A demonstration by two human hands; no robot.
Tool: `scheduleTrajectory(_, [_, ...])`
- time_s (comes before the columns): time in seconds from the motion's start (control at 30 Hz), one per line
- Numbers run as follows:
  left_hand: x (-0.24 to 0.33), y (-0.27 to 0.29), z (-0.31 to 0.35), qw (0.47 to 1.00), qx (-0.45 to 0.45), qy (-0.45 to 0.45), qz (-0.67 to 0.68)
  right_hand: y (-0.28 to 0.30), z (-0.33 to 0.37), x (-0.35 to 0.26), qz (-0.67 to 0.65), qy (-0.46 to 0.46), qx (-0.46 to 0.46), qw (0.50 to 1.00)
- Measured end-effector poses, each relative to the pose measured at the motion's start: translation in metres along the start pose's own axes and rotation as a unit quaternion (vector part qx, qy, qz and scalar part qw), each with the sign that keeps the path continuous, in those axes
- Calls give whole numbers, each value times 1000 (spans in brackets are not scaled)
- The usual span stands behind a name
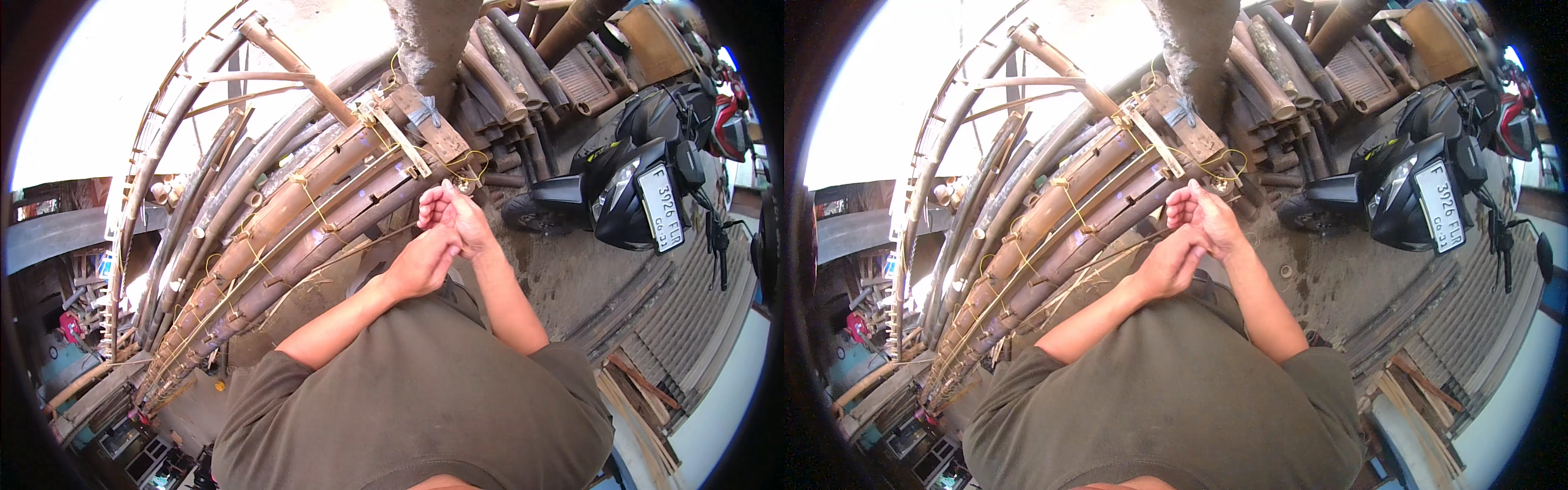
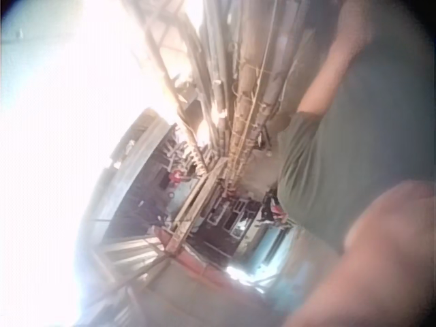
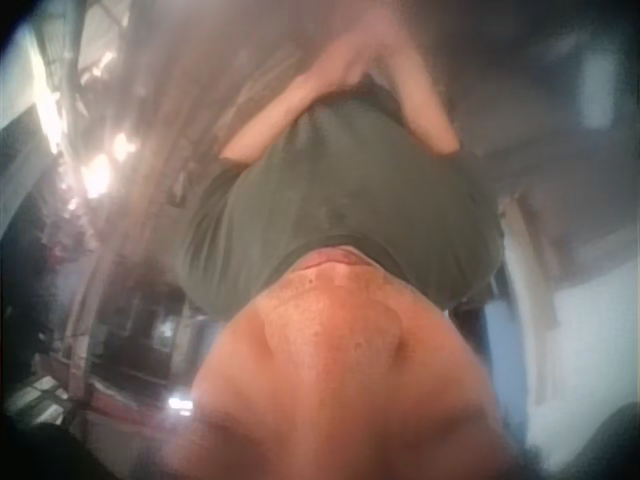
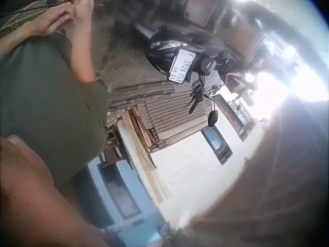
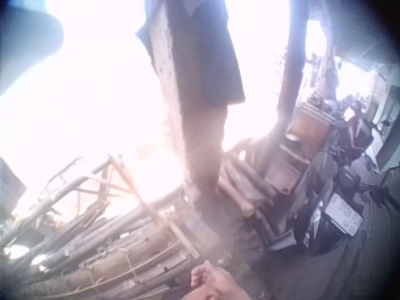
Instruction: The person ties thin bamboo strips to a horizontal rack of larger bamboo poles using yellow string. They repeatedly wrap the string around the poles and secure it with knots, moving along the rack to tie multiple sections.
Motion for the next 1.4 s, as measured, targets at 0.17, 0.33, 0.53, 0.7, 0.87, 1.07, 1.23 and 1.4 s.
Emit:
scheduleTrajectory(0.17, [-24, 18, 13, 980, 119, 157, 28, -20, 23, -1, 242, 12, 60, 968])
scheduleTrajectory(0.33, [-35, 13, 28, 958, 173, 201, 106, -22, 31, -2, 375, 40, 136, 916])
scheduleTrajectory(0.53, [-36, 39, 26, 939, 136, 237, 207, -10, 36, -21, 447, 127, 305, 832])
scheduleTrajectory(0.7, [-31, 52, 27, 938, 10, 269, 218, -31, 30, -29, 35, 152, 174, 972])
scheduleTrajectory(0.87, [-43, 72, 20, 933, -100, 300, 171, -41, 32, -42, -127, 176, -36, 975])
scheduleTrajectory(1.07, [-67, 107, -6, 949, -194, 205, 141, -87, 33, -33, 593, 310, 277, 689])
scheduleTrajectory(1.23, [-66, 125, -27, 966, -215, 145, 8, -78, 21, -44, 700, 194, 256, 638])
scheduleTrajectory(1.4, [-85, 110, -29, 982, 3, 100, -161, -60, 0, -76, 684, 250, 360, 583])
Point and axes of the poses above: each hand's wrist, its own z-axis away from the middle knuckle, its own y-axis out of the back of the hand, x = y × z, the point moved 5 cm from there along -z, towards the middle knuckle, and after that the axes turned 14 degrees about -y, right-handed, at the moved point
